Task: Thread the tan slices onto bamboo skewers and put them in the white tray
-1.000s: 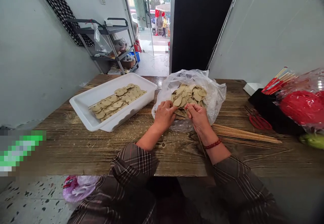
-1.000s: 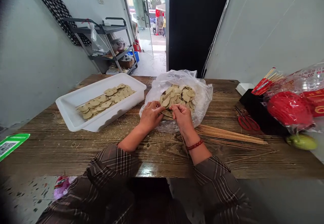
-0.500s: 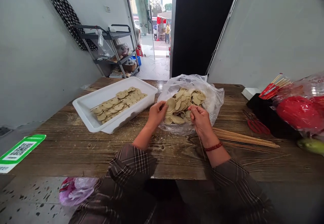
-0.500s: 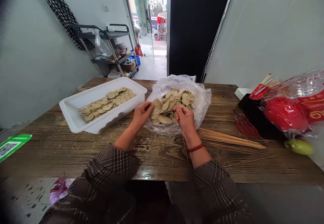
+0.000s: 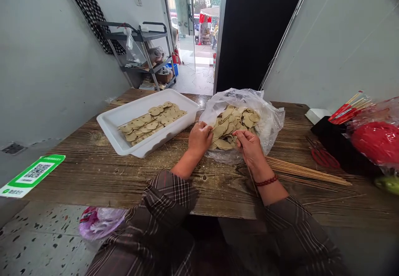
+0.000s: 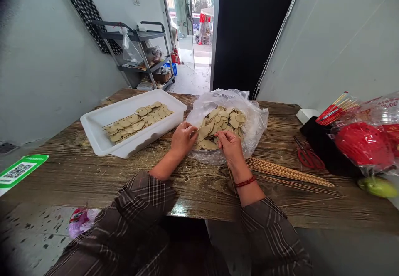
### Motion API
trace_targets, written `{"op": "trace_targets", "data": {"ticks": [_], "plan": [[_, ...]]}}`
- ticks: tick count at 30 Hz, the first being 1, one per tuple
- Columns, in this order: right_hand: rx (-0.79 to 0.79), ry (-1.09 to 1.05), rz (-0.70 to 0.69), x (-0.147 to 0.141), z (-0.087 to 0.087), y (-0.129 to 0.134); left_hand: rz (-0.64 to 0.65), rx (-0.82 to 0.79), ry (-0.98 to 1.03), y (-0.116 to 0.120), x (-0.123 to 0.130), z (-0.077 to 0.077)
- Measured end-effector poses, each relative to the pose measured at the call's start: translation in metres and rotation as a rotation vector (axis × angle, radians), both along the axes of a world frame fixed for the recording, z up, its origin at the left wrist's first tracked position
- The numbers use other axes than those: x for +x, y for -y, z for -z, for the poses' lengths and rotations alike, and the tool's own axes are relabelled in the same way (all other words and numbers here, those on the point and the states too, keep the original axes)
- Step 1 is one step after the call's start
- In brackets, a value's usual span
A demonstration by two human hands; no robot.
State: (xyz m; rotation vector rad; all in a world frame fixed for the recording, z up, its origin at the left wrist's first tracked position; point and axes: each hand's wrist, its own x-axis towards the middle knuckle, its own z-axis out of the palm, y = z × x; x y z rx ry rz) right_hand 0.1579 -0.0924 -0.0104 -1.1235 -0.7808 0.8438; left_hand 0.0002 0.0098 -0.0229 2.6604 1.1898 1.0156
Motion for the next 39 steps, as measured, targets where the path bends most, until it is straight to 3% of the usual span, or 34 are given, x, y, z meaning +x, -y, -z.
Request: {"op": "trace_targets", "data": {"ticks": [4, 7, 14, 18, 25, 30, 32, 39], "plan": [[0.004, 0.007, -0.051, -0.001, 0.003, 0.0, 0.013, 0.038, -0.039, 0.004, 0.002, -0.004], [-0.012, 0.005, -0.093, 0.0, 0.005, 0.001, 0.058, -0.011, 0.057, 0.003, 0.004, -0.003], [-0.033, 0.079, -0.157, 0.001, 0.003, 0.003, 0.145, -0.501, 0.542, -0.001, 0.003, -0.007], [-0.032, 0.088, -0.163, -0.001, 0.002, 0.005, 0.199, -0.622, 0.702, -0.005, 0.0, -0.007], [-0.031, 0.07, -0.157, -0.001, 0.002, 0.005, 0.157, -0.563, 0.495, -0.01, -0.001, -0.004], [-0.053, 0.112, -0.145, -0.003, 0.0, 0.006, 0.025, -0.087, 0.047, 0.003, 0.0, -0.011], [-0.06, 0.111, -0.138, -0.004, -0.001, 0.006, 0.026, 0.017, -0.07, 0.007, 0.001, -0.014], [-0.065, 0.135, -0.125, -0.004, -0.001, 0.006, 0.106, -0.004, -0.167, 0.01, 0.0, -0.015]]}}
